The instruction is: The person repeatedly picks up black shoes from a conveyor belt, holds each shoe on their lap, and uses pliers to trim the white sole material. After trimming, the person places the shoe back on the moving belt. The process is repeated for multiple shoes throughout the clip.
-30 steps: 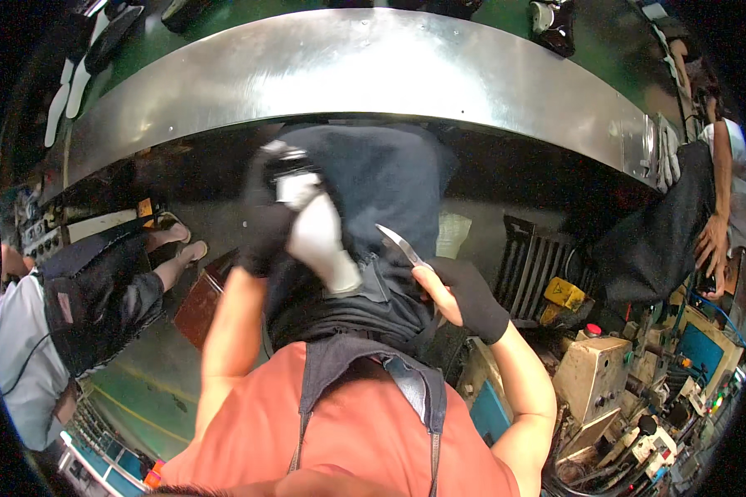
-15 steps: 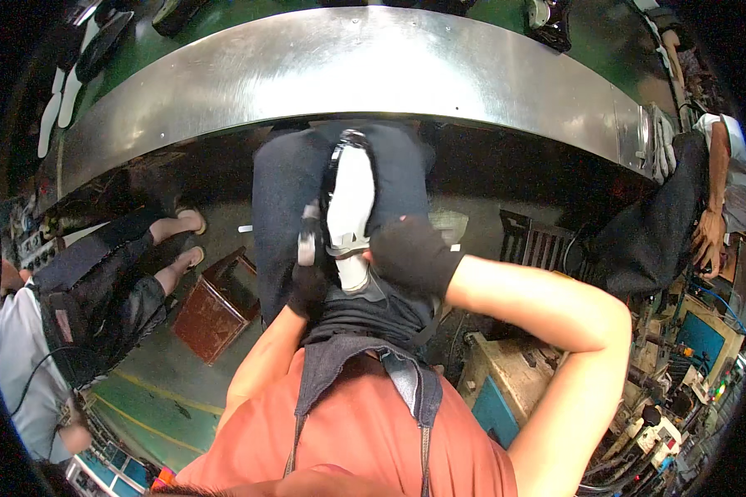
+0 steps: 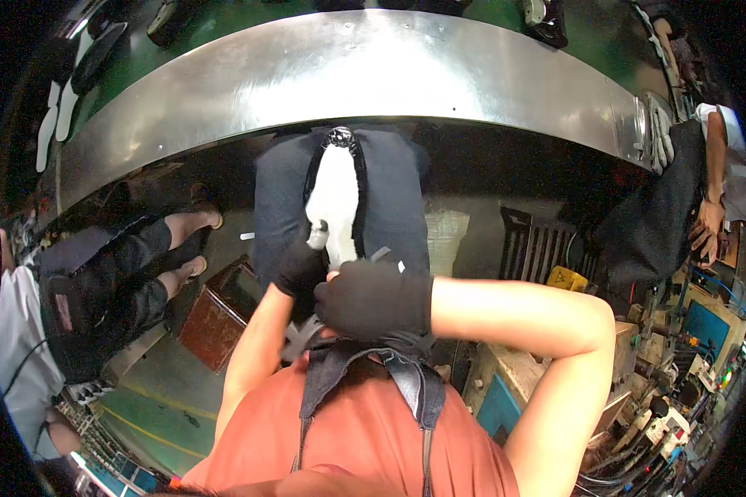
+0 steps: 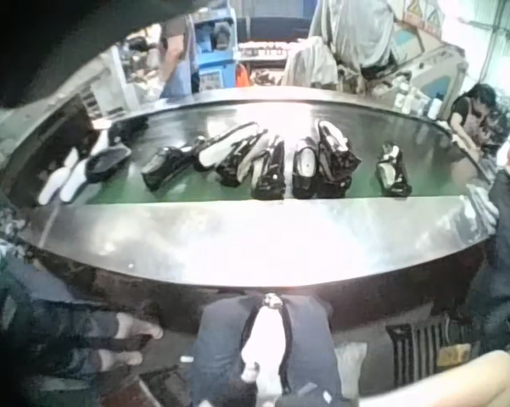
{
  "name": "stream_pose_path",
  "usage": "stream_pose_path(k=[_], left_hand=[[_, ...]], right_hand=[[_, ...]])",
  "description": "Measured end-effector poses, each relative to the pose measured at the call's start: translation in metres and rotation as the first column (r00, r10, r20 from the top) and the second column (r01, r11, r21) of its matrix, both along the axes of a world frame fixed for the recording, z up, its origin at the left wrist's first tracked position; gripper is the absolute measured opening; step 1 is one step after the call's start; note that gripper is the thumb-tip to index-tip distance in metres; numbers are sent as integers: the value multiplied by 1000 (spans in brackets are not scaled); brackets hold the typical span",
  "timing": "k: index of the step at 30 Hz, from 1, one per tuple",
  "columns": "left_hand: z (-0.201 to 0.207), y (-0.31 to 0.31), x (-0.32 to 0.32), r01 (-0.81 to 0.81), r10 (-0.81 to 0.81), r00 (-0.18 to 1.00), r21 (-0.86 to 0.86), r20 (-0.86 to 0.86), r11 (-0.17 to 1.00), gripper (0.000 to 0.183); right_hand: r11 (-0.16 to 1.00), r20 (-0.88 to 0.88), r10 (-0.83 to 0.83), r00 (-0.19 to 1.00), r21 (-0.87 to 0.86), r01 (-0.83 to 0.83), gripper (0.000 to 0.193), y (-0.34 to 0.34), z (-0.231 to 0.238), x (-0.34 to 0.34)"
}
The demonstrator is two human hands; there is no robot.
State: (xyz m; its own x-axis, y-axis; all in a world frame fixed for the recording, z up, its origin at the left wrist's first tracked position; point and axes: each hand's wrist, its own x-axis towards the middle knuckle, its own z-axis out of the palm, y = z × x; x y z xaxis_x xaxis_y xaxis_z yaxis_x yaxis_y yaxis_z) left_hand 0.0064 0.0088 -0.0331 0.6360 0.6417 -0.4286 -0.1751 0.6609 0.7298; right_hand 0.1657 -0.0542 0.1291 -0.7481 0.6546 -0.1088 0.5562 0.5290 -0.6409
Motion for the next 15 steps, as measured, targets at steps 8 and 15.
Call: stream_pose_path(k=[8, 15], left_hand=[[-1, -15, 19, -111, 106, 985, 35, 138, 993, 57], [-12, -8, 32, 79, 24, 982, 528, -185, 846, 58]], right_hand=[[694, 214, -532, 819, -444, 566, 41, -36, -24, 91], [891, 119, -396, 910, -188, 412, 44, -16, 59, 32]])
